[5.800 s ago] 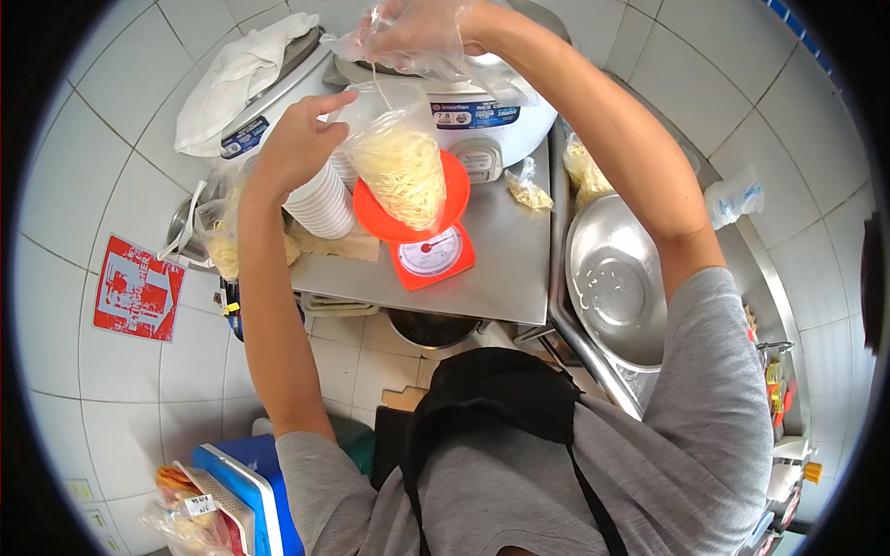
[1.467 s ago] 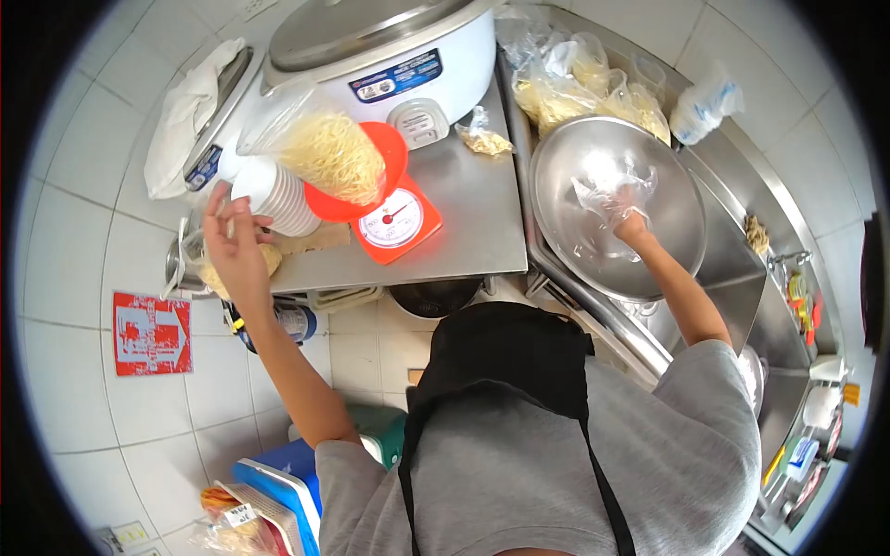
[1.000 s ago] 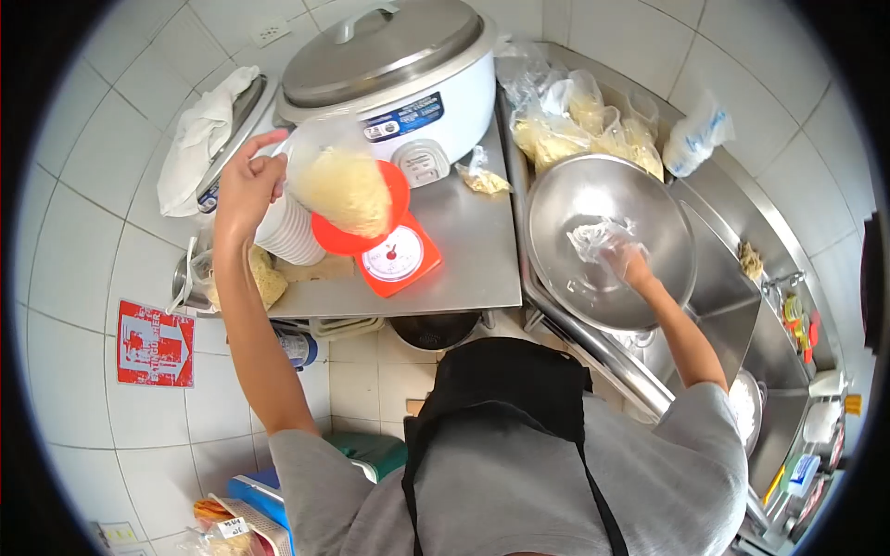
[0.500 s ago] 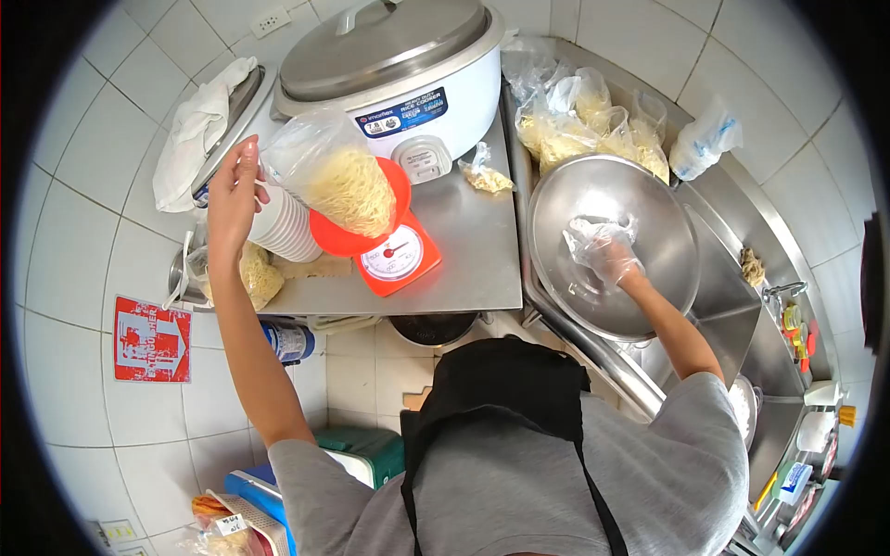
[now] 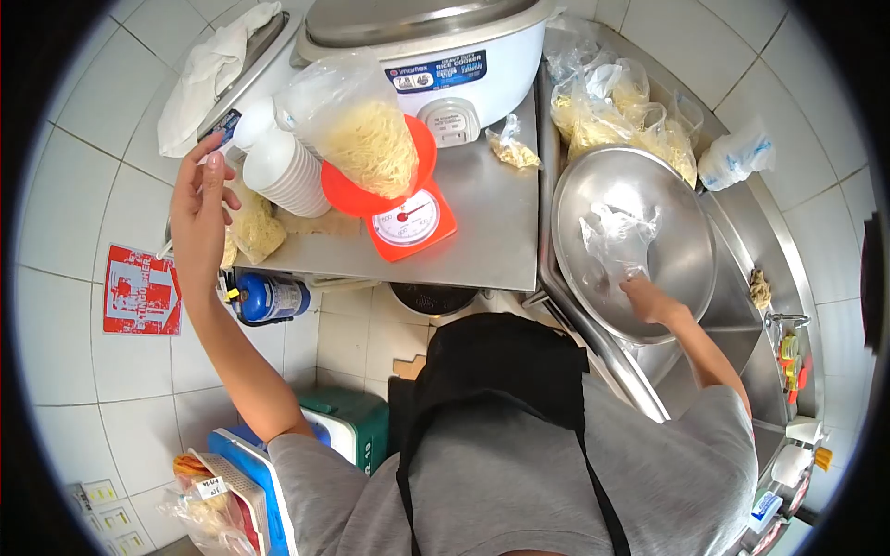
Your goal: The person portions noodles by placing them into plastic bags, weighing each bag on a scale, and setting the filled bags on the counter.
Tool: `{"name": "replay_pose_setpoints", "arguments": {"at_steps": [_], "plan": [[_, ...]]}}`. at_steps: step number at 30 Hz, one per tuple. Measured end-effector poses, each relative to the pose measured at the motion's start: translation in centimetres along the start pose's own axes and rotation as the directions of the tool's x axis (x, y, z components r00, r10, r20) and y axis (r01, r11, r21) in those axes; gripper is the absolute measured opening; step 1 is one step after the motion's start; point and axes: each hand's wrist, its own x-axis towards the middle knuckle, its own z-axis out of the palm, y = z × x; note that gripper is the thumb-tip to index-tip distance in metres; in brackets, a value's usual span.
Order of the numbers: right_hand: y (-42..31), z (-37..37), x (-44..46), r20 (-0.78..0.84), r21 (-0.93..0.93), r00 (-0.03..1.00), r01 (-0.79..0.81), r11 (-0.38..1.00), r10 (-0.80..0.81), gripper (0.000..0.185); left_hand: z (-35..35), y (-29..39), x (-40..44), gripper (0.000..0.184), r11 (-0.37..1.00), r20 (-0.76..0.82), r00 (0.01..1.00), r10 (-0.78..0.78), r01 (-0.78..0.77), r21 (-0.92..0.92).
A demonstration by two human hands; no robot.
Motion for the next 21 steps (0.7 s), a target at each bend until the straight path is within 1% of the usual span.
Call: {"name": "replay_pose_setpoints", "arguments": {"at_steps": [3,5,6,7,8,9,10,11,12,13,14,16,17,19,21], "plan": [[-1.5,-5.1,-2.1,0.208,0.069,0.978,-0.005,0.998,-0.010,0.019,-0.4,0.2,-0.6,0.034,0.999,0.016,1.000,0.010,-0.010,0.039],[-5.1,-11.8,-2.7,0.200,0.126,0.978,-0.080,0.989,0.054,0.017,-0.4,0.5,-0.7,0.031,0.998,0.045,0.998,0.038,-0.039,0.038],[-5.9,-13.5,-2.0,0.006,0.116,1.000,0.003,0.993,-0.004,0.020,-0.2,1.0,-0.7,0.031,0.998,0.076,0.996,0.047,-0.049,0.033],[-6.9,-15.2,-1.3,-0.187,0.086,0.980,0.082,0.993,-0.064,0.025,0.1,1.7,-0.7,0.032,0.998,0.105,0.993,0.056,-0.059,0.027],[-10.2,-17.9,-1.1,-0.393,0.030,0.916,0.101,0.994,-0.081,0.024,0.4,2.3,-0.6,0.032,0.997,0.131,0.989,0.066,-0.070,0.020],[-11.6,-19.5,0.4,-0.547,0.024,0.803,0.297,0.955,-0.236,0.023,0.9,2.7,-0.4,0.040,0.996,0.183,0.979,0.085,-0.087,0.003],[-12.7,-21.2,2.3,-0.542,0.045,0.795,0.352,0.935,-0.273,0.024,1.3,3.2,-0.3,0.042,0.995,0.229,0.970,0.080,-0.090,0.032],[-13.8,-22.4,4.4,-0.664,-0.092,0.624,0.479,0.873,-0.412,0.026,1.7,3.8,-0.2,0.045,0.993,0.273,0.959,0.076,-0.097,0.063],[-15.5,-23.6,6.1,-0.744,-0.157,0.466,0.574,0.803,-0.479,0.027,1.9,4.3,0.1,0.048,0.990,0.315,0.946,0.074,-0.109,0.093],[-16.9,-24.8,8.6,-0.803,-0.233,0.301,0.636,0.736,-0.514,0.025,1.9,4.3,0.5,0.053,0.981,0.338,0.938,0.073,-0.128,0.143],[-19.0,-26.3,9.6,-0.811,-0.271,0.207,0.695,0.666,-0.547,0.029,2.1,4.4,0.7,0.053,0.972,0.370,0.927,0.061,-0.139,0.187],[-21.5,-28.3,11.6,-0.721,-0.171,0.364,0.731,0.660,-0.590,0.043,2.1,4.5,1.0,0.054,0.948,0.424,0.905,0.032,-0.161,0.274],[-22.3,-28.6,11.8,-0.739,-0.206,0.319,0.731,0.651,-0.593,0.041,2.1,4.2,1.1,0.055,0.951,0.441,0.897,0.032,-0.164,0.264],[-23.3,-29.2,12.2,-0.771,-0.283,0.223,0.719,0.635,-0.597,0.037,1.7,3.9,0.5,0.054,0.943,0.381,0.923,0.045,-0.164,0.288],[-21.0,-29.9,14.3,-0.816,-0.323,0.189,0.634,0.703,-0.546,0.026,0.7,3.7,-0.8,0.053,0.944,0.336,0.940,0.066,-0.168,0.285]]}}
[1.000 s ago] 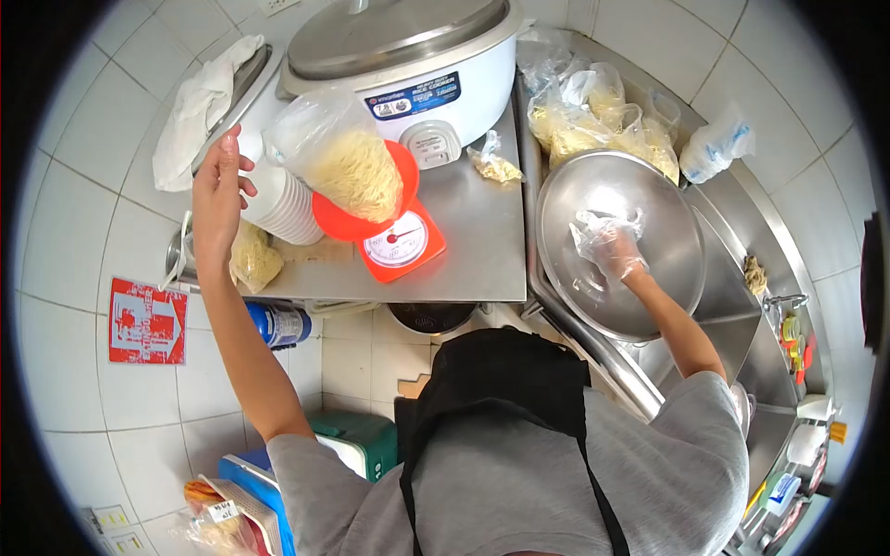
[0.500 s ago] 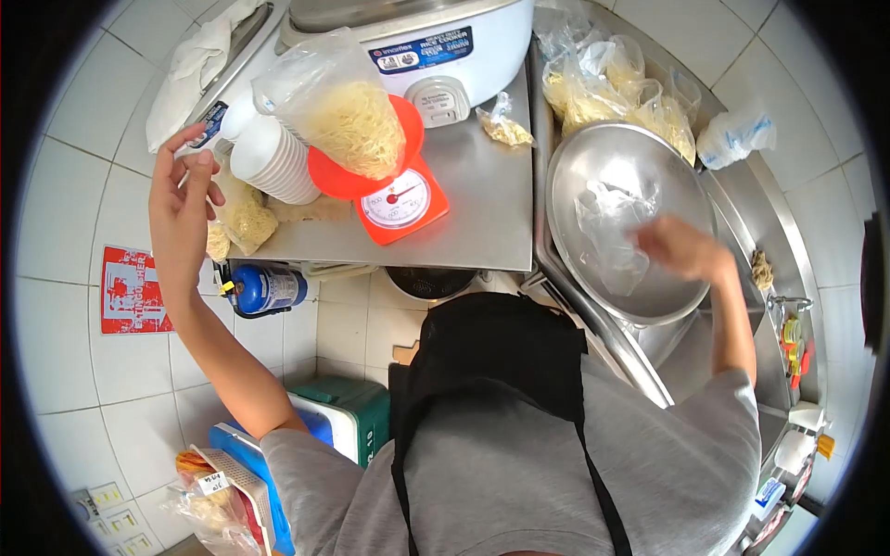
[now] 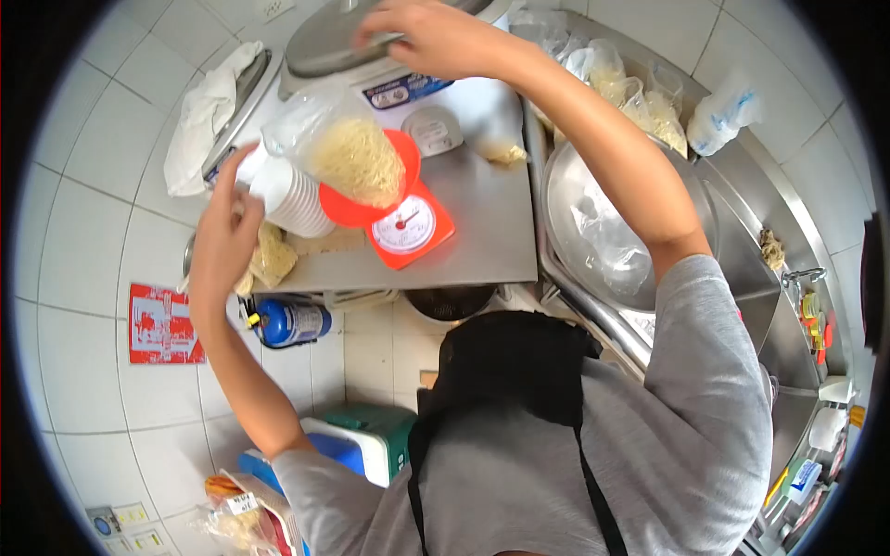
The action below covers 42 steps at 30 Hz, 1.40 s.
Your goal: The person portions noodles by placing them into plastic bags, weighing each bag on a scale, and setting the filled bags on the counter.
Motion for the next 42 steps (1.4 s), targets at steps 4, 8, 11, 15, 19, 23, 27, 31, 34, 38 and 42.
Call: {"name": "replay_pose_setpoints", "arguments": {"at_steps": [4,8,11,15,19,23,27,31,34,38,42], "plan": [[5.1,-6.0,-4.4,0.173,-0.284,0.875,-0.395,0.874,0.452,0.023,-0.4,-1.9,-5.4,0.046,0.978,0.054,0.993,-0.106,0.114,-0.175],[16.1,-5.8,-14.4,0.169,-0.484,0.710,-0.544,0.685,0.683,0.019,0.7,-2.5,-7.4,0.037,0.931,0.260,0.959,-0.111,0.192,-0.311],[19.7,-4.2,-20.2,0.150,-0.468,0.656,-0.612,0.637,0.740,0.016,3.0,-1.4,-6.6,0.030,0.923,0.388,0.920,-0.052,0.192,-0.333],[18.7,-2.8,-22.8,0.151,-0.272,0.651,-0.696,0.665,0.744,0.014,6.2,-0.2,-4.6,0.025,0.912,0.507,0.862,0.008,0.202,-0.357],[15.1,-4.3,-22.1,-0.056,-0.384,0.627,-0.732,0.562,0.777,0.043,9.5,-0.4,-3.0,0.020,0.885,0.545,0.835,0.080,0.192,-0.424],[15.3,-2.9,-22.5,0.011,-0.665,0.518,-0.635,0.393,0.855,0.072,10.6,1.7,-1.5,0.019,0.961,0.018,0.989,0.149,-0.141,-0.236],[18.5,-1.0,-24.4,0.008,-0.544,0.455,-0.746,0.386,0.891,0.051,6.6,3.4,0.0,0.020,0.987,-0.643,0.758,0.113,-0.158,-0.013],[20.1,-2.5,-24.5,0.141,-0.383,0.551,-0.736,0.558,0.823,0.022,5.0,2.6,0.4,0.025,0.998,-0.630,0.776,0.016,-0.053,-0.040],[18.1,-3.9,-22.9,0.173,-0.322,0.638,-0.683,0.655,0.751,0.014,5.1,1.8,-0.2,0.027,0.995,-0.595,0.804,-0.017,-0.043,-0.087],[14.9,-6.4,-18.9,0.141,-0.341,0.714,-0.615,0.711,0.686,0.016,4.6,1.2,0.4,0.032,1.000,-0.570,0.822,0.014,-0.003,0.021],[12.7,-8.8,-14.1,0.066,-0.383,0.734,-0.607,0.696,0.676,0.020,5.0,1.1,1.6,0.032,0.999,-0.566,0.824,0.044,-0.041,0.019]]}}
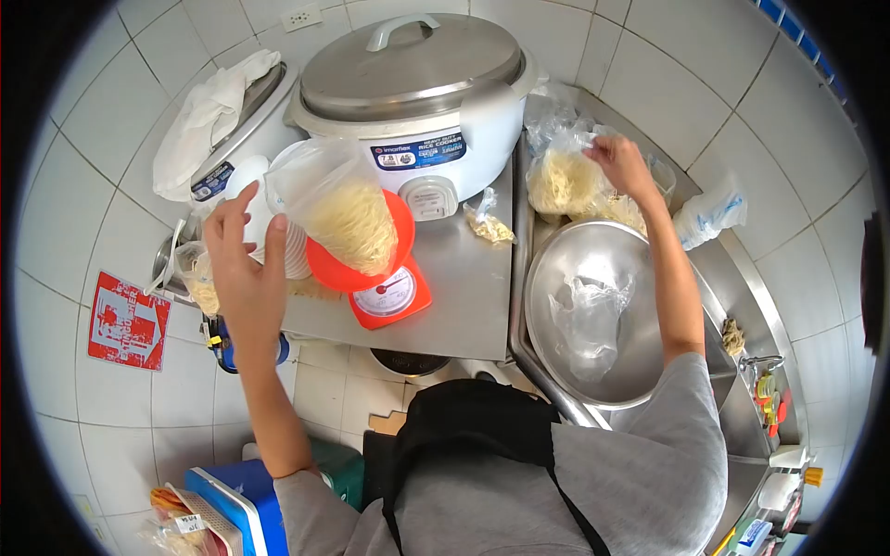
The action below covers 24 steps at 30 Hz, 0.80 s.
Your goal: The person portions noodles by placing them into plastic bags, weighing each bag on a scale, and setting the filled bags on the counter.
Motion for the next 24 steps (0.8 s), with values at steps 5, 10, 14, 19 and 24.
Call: {"name": "replay_pose_setpoints", "arguments": {"at_steps": [5,10,14,19,24], "plan": [[-3.8,-1.7,1.7,-0.096,0.046,0.992,0.085,0.995,-0.080,0.025,5.5,3.9,-5.8,0.026,0.940,0.273,0.955,0.119,-0.020,-0.340],[-7.7,-2.9,2.5,-0.358,0.056,0.895,0.306,0.951,-0.267,0.025,4.8,3.0,-4.6,0.035,0.975,-0.101,0.988,0.114,-0.131,-0.182],[-13.9,-6.3,2.9,-0.185,0.171,0.952,0.274,0.946,-0.242,0.027,2.0,0.7,0.3,0.029,0.989,-0.282,0.957,0.070,-0.029,0.147],[-19.7,-5.6,3.8,-0.156,0.207,0.911,0.409,0.889,-0.383,0.030,2.8,-4.3,1.5,0.026,0.937,0.191,0.957,-0.220,0.262,-0.230],[-25.0,-3.0,3.8,-0.115,0.251,0.863,0.504,0.827,-0.491,0.025,-1.3,-3.2,2.0,0.020,0.924,-0.124,0.969,-0.215,0.161,-0.346]]}}
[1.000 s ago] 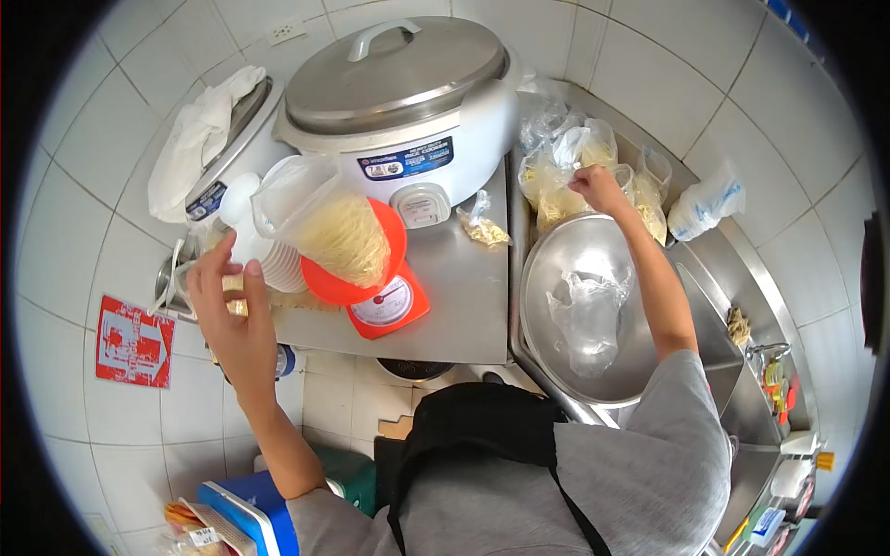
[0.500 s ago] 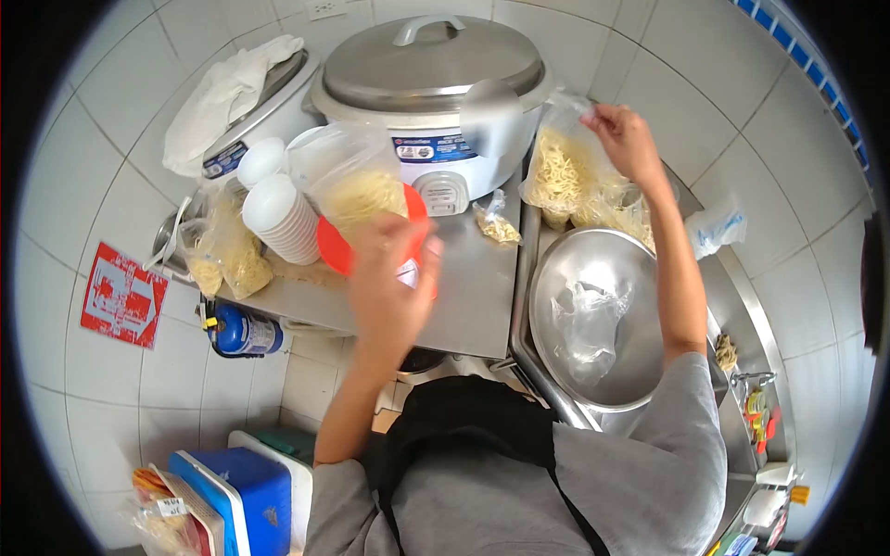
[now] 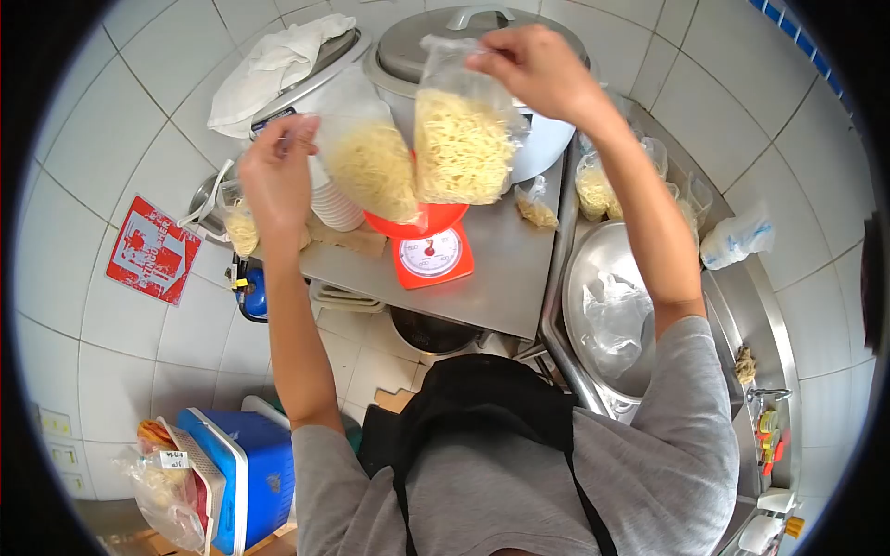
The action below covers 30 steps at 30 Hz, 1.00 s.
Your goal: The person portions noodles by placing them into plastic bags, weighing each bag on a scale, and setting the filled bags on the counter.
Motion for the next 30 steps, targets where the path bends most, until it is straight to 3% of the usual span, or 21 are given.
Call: {"name": "replay_pose_setpoints", "arguments": {"at_steps": [2,5,6,10,13,16,19,22,25,26,30], "plan": [[-0.7,2.4,0.7,-0.010,0.029,0.999,0.040,0.999,-0.039,0.022,-2.0,2.2,-0.3,0.020,0.998,-0.068,0.997,0.025,-0.029,-0.061],[-1.2,5.9,1.5,0.025,0.045,0.999,0.030,0.999,-0.031,0.019,-4.2,3.2,-1.1,0.022,0.999,-0.059,0.998,0.034,-0.033,0.021],[-0.5,7.8,1.5,-0.092,0.062,0.987,0.135,0.989,-0.129,0.022,-4.6,3.5,-1.5,0.022,0.997,-0.066,0.997,0.028,-0.023,0.073],[0.5,11.2,0.9,-0.005,0.062,0.990,0.141,0.988,-0.141,0.021,-6.8,2.5,-3.5,0.022,0.992,-0.047,0.998,-0.046,0.051,0.117],[0.8,12.1,0.8,-0.115,0.124,0.980,0.176,0.977,-0.162,0.023,-8.5,2.2,-5.4,0.020,0.989,0.009,0.994,-0.108,0.106,0.102],[0.8,11.2,0.9,0.063,0.091,0.994,0.085,0.992,-0.091,0.031,-8.8,1.8,-7.4,0.014,0.982,0.085,0.978,-0.188,0.188,0.013],[1.2,10.9,0.9,0.060,0.120,0.987,0.143,0.983,-0.150,0.042,-7.9,1.7,-9.3,0.012,0.985,0.204,0.965,-0.164,0.170,-0.011],[1.3,10.4,1.4,0.128,0.043,0.984,0.121,0.992,-0.126,0.049,-7.3,1.5,-10.4,0.009,0.969,0.300,0.925,-0.235,0.248,-0.005],[1.7,11.0,1.6,0.114,0.158,0.989,0.076,0.984,-0.095,0.051,-6.7,1.0,-11.3,0.009,0.972,0.359,0.907,-0.221,0.234,0.008],[1.9,11.0,1.8,0.199,0.130,0.980,-0.004,0.992,-0.022,0.053,-6.5,0.9,-11.6,0.008,0.970,0.372,0.899,-0.230,0.244,0.008],[2.0,11.7,2.1,0.159,0.161,0.987,-0.061,0.985,0.035,0.058,-5.2,0.2,-12.5,0.008,0.960,0.432,0.869,-0.243,0.280,-0.025]]}}
